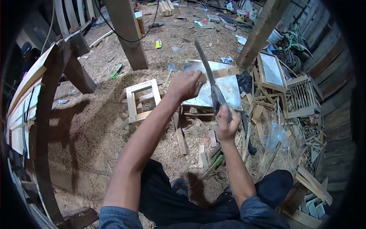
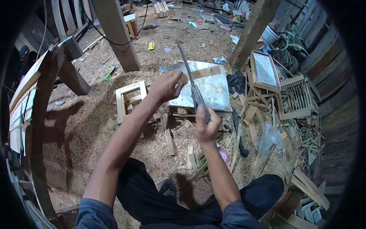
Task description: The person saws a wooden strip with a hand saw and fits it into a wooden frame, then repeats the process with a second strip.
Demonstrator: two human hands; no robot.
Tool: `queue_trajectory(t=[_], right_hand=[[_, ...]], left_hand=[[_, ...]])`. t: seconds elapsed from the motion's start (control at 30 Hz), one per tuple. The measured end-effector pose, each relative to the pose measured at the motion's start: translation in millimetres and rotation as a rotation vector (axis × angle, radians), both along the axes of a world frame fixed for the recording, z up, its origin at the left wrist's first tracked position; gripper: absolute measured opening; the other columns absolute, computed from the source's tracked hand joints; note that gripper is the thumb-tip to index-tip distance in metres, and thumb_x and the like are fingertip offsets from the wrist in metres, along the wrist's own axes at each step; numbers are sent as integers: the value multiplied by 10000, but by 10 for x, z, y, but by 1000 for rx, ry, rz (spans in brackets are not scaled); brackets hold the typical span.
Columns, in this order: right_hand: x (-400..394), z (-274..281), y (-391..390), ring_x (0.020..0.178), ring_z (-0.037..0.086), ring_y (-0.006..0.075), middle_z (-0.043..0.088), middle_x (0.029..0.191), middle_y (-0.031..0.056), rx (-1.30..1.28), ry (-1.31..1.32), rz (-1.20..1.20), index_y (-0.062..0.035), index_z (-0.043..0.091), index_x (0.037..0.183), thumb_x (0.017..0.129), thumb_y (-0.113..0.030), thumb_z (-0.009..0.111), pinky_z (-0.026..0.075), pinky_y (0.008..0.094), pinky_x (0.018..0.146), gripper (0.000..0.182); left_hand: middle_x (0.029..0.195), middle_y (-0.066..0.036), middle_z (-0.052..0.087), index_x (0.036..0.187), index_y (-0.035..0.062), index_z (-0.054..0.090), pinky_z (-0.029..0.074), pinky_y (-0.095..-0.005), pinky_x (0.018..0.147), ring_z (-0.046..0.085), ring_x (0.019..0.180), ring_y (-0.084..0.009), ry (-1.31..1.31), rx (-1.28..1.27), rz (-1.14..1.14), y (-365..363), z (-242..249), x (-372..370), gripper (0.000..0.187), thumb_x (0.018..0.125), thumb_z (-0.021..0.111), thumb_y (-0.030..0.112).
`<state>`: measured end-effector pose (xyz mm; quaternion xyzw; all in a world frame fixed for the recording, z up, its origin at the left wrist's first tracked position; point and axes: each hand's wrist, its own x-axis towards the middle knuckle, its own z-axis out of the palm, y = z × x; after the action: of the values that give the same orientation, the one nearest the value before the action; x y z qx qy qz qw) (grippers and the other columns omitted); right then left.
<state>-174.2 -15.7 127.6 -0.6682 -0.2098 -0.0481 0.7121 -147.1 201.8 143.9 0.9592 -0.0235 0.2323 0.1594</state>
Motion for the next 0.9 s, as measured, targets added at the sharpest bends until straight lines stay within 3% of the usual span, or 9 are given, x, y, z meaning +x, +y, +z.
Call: queue_trajectory(t=[0.17, 0.23, 0.33, 0.4, 0.5, 0.53, 0.7, 0.83, 0.9], right_hand=[[-239, -160, 81, 501, 356, 56, 398, 589, -24, 10, 115, -15, -62, 443, 664, 1029, -276, 504, 272, 236, 475, 428], [-254, -257, 118, 500, 356, 63, 397, 586, -22, -7, 17, -10, -64, 431, 659, 1019, -258, 497, 274, 244, 478, 414], [-131, -43, 95, 506, 368, 83, 400, 576, -7, 90, -229, -38, -69, 399, 649, 987, -234, 480, 297, 269, 493, 385], [57, 214, 124, 509, 391, 87, 418, 563, -15, 67, -310, -113, -70, 447, 656, 997, -284, 495, 295, 271, 492, 406], [377, 165, 199, 489, 535, 192, 542, 536, 98, -354, -328, -338, 0, 580, 748, 957, -376, 596, 411, 358, 496, 431], [463, 19, 222, 534, 619, 296, 585, 569, 164, -472, -253, -301, 6, 593, 777, 949, -378, 594, 462, 418, 530, 421], [789, -680, 199, 732, 658, 482, 671, 749, 275, -979, -355, -286, 2, 633, 820, 927, -384, 537, 507, 569, 696, 412], [822, -842, 183, 795, 668, 457, 679, 817, 286, -1221, -417, -156, 16, 633, 827, 884, -355, 571, 512, 553, 758, 380], [848, -989, 153, 835, 662, 431, 681, 849, 269, -1238, -566, -145, 8, 644, 830, 867, -344, 592, 499, 532, 803, 358]], left_hand=[[896, -172, 664, 1051, 56, 550, 562, -468, 694, 678, 796, -369, 85, -1, 32, -78, -143, -260, 281, 938, 592, 309], [934, -187, 674, 1057, 58, 551, 560, -484, 717, 679, 803, -386, 133, -39, 67, -48, -183, -323, 311, 961, 545, 354], [983, -204, 683, 1074, 58, 551, 553, -515, 758, 678, 829, -413, 555, 130, -5, 314, -691, -447, 360, 984, 489, 401], [977, -236, 682, 1087, 55, 552, 531, -541, 797, 668, 862, -440, 477, 9, 51, 415, -701, -486, 393, 995, 456, 425], [971, -257, 680, 1080, 49, 548, 514, -540, 815, 658, 898, -456, 308, -168, 123, 371, -364, -503, 419, 1005, 443, 447], [996, -253, 686, 1081, 51, 546, 517, -536, 826, 661, 915, -453, 231, -183, 136, 388, -298, -511, 428, 1009, 432, 457], [1069, -279, 659, 1226, 13, 592, 483, -472, 893, 627, 1042, -430, 184, -599, -10, 658, -569, -593, 449, 1014, 494, 397], [1072, -258, 662, 1222, -4, 608, 477, -449, 896, 626, 1046, -408, 94, -642, -38, 731, -618, -706, 424, 1025, 484, 352], [1030, -182, 646, 1244, 5, 602, 467, -395, 877, 600, 983, -293, 81, -653, -57, 766, -677, -712, 402, 1031, 500, 331]])
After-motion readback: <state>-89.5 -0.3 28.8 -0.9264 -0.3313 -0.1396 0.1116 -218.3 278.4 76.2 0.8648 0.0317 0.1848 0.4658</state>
